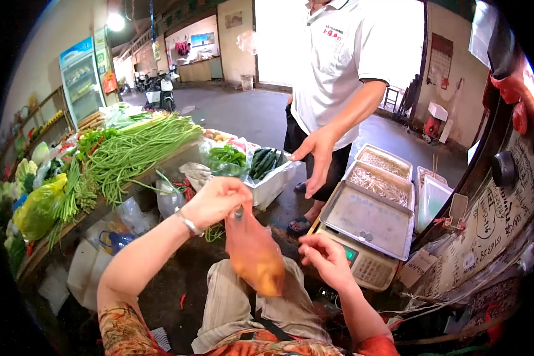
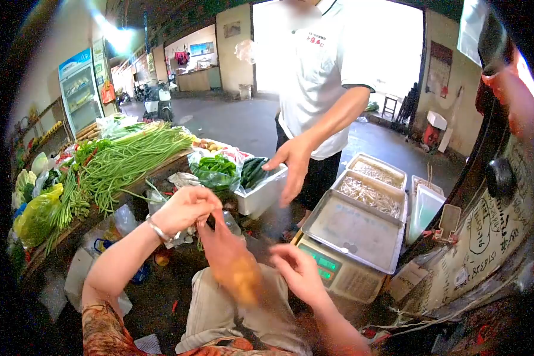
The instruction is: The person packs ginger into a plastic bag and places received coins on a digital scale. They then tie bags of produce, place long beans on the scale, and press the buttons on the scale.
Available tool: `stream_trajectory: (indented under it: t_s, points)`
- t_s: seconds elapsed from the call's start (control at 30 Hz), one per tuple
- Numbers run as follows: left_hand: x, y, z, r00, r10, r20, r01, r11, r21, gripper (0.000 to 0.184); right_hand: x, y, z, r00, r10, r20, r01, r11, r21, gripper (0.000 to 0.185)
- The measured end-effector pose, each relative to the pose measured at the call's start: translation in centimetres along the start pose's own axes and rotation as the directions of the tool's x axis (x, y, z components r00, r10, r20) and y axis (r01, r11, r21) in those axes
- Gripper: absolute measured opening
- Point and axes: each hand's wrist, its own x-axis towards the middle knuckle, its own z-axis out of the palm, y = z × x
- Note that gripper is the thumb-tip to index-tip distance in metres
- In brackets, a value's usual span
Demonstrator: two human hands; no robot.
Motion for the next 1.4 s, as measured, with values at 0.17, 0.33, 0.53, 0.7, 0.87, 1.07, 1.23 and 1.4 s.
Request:
stream_trajectory:
  t_s: [0.17,0.33,0.53,0.7,0.87,1.07,1.23,1.4]
  points:
    - [5.8,1.6,0.0,0.984,0.165,-0.062,-0.151,0.97,0.193,0.013,-3.9,3.8,-2.5,0.988,0.149,-0.027,-0.148,0.988,0.034,0.016]
    - [11.0,2.5,-0.5,0.943,0.29,-0.164,-0.237,0.93,0.283,0.009,-6.1,6.2,-4.6,0.965,0.245,-0.096,-0.239,0.968,0.072,0.015]
    - [14.0,3.0,-2.0,0.888,0.434,-0.153,-0.352,0.855,0.381,0.014,-6.5,8.2,-6.0,0.97,0.104,-0.219,-0.157,0.958,-0.241,0.017]
    - [17.2,-1.4,-6.3,0.853,0.522,0.001,-0.464,0.758,0.458,0.028,-6.3,6.2,-7.4,0.943,-0.15,-0.298,-0.049,0.821,-0.568,0.016]
    - [17.1,-4.7,-6.0,0.89,0.454,0.031,-0.423,0.801,0.424,0.035,-5.4,6.2,-12.3,0.848,-0.189,-0.494,-0.216,0.73,-0.649,0.018]
    - [13.7,-5.0,0.5,0.75,0.657,-0.075,-0.418,0.559,0.716,0.046,-2.0,8.6,-15.6,0.912,-0.222,-0.344,-0.163,0.574,-0.803,0.031]
    - [6.6,-13.4,4.2,0.846,0.533,0.007,-0.407,0.638,0.653,0.043,-0.6,10.8,-14.4,0.966,-0.168,-0.195,-0.135,0.315,-0.939,0.038]
    - [-3.5,-24.0,5.5,0.976,0.071,-0.204,0.036,0.877,0.479,0.036,-2.1,11.6,-14.1,0.957,-0.278,-0.087,-0.034,0.192,-0.981,0.041]
